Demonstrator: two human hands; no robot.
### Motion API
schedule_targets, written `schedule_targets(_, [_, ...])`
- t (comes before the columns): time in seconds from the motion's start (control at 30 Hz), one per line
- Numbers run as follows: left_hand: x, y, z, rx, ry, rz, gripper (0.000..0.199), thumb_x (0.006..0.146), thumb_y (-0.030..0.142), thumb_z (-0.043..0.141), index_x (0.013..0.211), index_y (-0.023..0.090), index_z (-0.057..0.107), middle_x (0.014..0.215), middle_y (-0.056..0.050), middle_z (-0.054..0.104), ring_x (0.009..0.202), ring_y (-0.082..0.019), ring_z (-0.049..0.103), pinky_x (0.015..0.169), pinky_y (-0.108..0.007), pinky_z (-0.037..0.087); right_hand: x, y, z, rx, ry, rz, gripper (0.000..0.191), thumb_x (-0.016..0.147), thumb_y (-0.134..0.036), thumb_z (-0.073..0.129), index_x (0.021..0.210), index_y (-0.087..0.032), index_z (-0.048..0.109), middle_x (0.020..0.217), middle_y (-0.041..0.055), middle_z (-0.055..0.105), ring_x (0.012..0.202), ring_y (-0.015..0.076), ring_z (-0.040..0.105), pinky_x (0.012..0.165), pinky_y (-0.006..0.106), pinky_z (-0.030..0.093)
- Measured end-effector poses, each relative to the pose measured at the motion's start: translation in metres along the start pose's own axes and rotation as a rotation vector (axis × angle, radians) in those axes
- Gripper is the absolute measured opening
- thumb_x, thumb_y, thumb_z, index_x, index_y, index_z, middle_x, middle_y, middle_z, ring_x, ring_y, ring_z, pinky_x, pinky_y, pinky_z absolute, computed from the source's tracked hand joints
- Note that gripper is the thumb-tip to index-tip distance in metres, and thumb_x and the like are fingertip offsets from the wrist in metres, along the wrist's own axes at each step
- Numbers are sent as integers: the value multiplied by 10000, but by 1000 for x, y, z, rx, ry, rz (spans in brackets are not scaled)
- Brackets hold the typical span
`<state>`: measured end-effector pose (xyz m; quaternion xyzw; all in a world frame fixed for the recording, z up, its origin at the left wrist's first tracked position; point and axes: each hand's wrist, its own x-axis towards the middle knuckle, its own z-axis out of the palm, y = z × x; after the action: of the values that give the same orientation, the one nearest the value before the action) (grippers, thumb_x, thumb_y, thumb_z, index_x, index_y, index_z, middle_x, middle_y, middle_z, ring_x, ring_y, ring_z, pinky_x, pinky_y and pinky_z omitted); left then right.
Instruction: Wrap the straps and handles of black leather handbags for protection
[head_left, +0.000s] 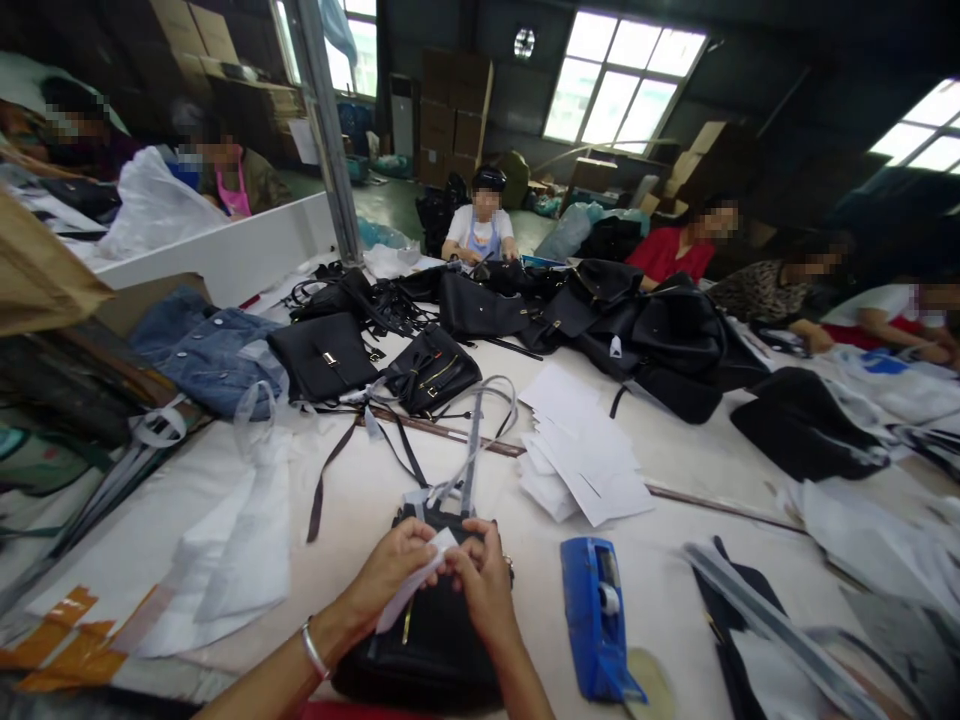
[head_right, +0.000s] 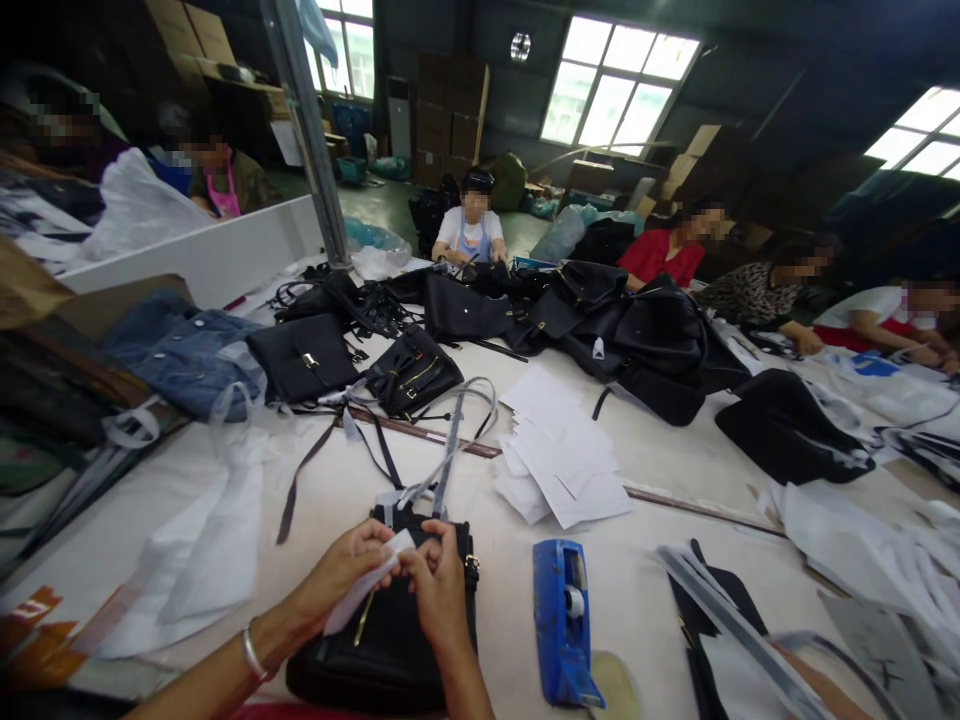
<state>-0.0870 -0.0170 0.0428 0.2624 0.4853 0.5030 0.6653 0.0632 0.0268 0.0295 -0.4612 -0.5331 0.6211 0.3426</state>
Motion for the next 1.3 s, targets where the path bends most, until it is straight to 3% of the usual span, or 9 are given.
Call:
schedule_targets(0.23, [4, 6, -11, -201, -34, -107, 258, 829, 324, 648, 924, 129, 509, 756, -55, 651, 591, -94, 585, 578, -207, 431, 15, 26, 12, 301, -171, 68, 368, 797, -467, 621, 991, -188, 478, 627, -41, 589, 441, 72, 471, 408, 172, 342])
schedule_targets(0.4, [3, 2, -4, 26, 37, 18, 267, 832, 368, 635, 932, 164, 495, 755, -40, 667, 605, -115, 599, 576, -220, 430, 22, 9, -8, 121, -208, 95, 371, 799, -417, 625, 1075, -184, 539, 773, -9, 597, 566, 101, 523, 502, 222, 442])
schedule_targets(0.5, [3, -7, 5, 186, 83, 144, 270, 836, 399, 622, 923, 179, 493, 817, -40, 672, 703, -136, 621, 637, -237, 454, 24, -5, -8, -121, -214, 1, 269, 855, -418, 537, 943, -173, 604, 743, 6, 607, 594, 123, 540, 514, 231, 433])
schedule_targets(0.63, [-4, -11, -1, 194, 61, 8, 429, 827, 511, 589, 1065, 175, 469, 866, -61, 676, 668, -151, 630, 589, -250, 455, 25, -11, 0, -327, -138, -115, 249, 862, -402, 530, 818, -177, 626, 694, -1, 605, 615, 132, 539, 542, 228, 411])
schedule_targets(0.8, [-22, 3, -17, 104, -133, -141, 486, 881, 582, 436, 969, 127, 582, 834, -93, 679, 637, -141, 614, 615, -260, 467, 4, 9, 19, -46, 53, 11, 384, 859, -481, 513, 1085, -177, 577, 920, 63, 672, 775, 181, 623, 640, 274, 494])
schedule_targets(0.9, [-27, 6, -18, 45, -52, -117, 507, 852, 599, 482, 1001, 131, 605, 829, -86, 677, 653, -147, 610, 641, -267, 478, -17, 23, 36, 67, 145, 14, 464, 865, -481, 509, 1225, -188, 494, 1174, 107, 623, 1020, 211, 608, 834, 321, 496])
schedule_targets(1.07, [-28, 3, -12, 118, 26, -59, 458, 838, 565, 535, 960, 134, 630, 773, -52, 660, 672, -151, 592, 648, -256, 467, -39, 29, 65, 73, 130, 43, 413, 920, -435, 401, 1266, -212, 440, 1198, 104, 616, 1007, 219, 629, 825, 353, 521])
schedule_targets(1.17, [-34, 1, -8, 173, 50, -36, 412, 832, 537, 561, 968, 155, 634, 854, -51, 674, 773, -178, 613, 692, -262, 482, -44, 27, 79, -86, 209, -23, 369, 935, -347, 354, 1272, -215, 426, 1199, 104, 610, 1063, 225, 609, 920, 398, 482])
schedule_targets(1.3, [-31, -6, -11, 211, 132, -78, 369, 815, 489, 602, 1036, 195, 610, 993, -41, 687, 946, -203, 621, 864, -287, 481, -42, 30, 90, -464, 257, -75, 381, 913, -240, 348, 1280, -172, 425, 1157, 146, 610, 1019, 279, 622, 860, 464, 503])
